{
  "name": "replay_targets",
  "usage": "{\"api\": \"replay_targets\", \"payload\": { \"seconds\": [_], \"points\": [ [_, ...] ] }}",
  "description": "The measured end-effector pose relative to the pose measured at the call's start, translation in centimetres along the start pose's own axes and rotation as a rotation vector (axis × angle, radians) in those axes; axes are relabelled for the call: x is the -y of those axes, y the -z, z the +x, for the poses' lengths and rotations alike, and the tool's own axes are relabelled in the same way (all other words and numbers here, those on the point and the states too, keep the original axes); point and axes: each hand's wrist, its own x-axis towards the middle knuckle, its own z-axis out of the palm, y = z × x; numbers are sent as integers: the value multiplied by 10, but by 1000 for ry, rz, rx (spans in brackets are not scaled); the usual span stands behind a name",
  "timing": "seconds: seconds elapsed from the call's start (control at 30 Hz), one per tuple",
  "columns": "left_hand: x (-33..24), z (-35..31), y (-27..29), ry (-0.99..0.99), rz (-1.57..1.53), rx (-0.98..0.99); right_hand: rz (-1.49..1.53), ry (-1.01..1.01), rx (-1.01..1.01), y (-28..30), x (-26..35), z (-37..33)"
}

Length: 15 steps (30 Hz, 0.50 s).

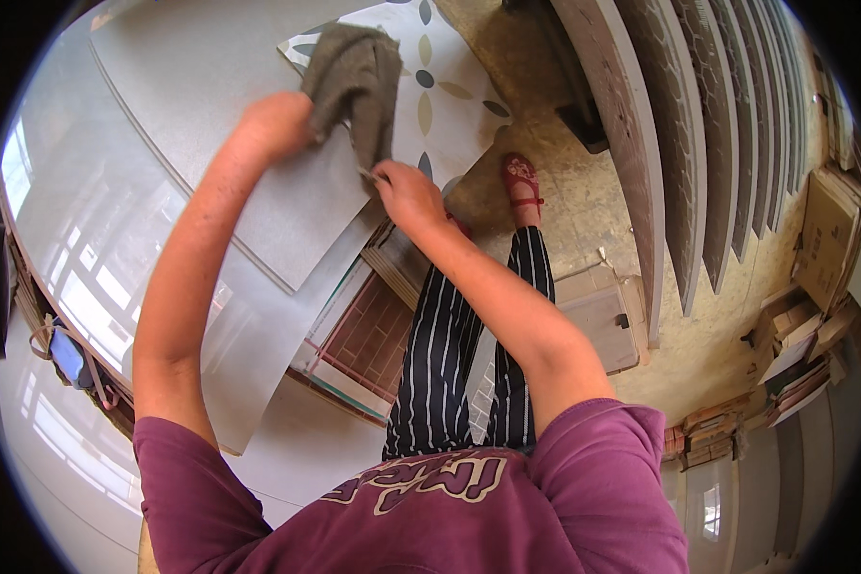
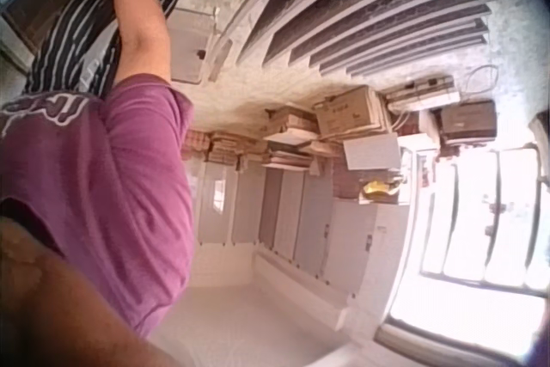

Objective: The person wipes a large white tile with a cloth, inspects several smaller brown tiles from a stack, and rearranges them.

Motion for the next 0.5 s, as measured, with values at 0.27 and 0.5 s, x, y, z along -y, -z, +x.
{"api": "replay_targets", "payload": {
  "seconds": [0.27, 0.5],
  "points": [
    [-85, 12, -75, -135, -267, 253, -121, -298, -52, 45, -106, -53],
    [-101, 80, -106, -51, -582, -124, -69, -428, -212, 82, -176, 22]
  ]
}}
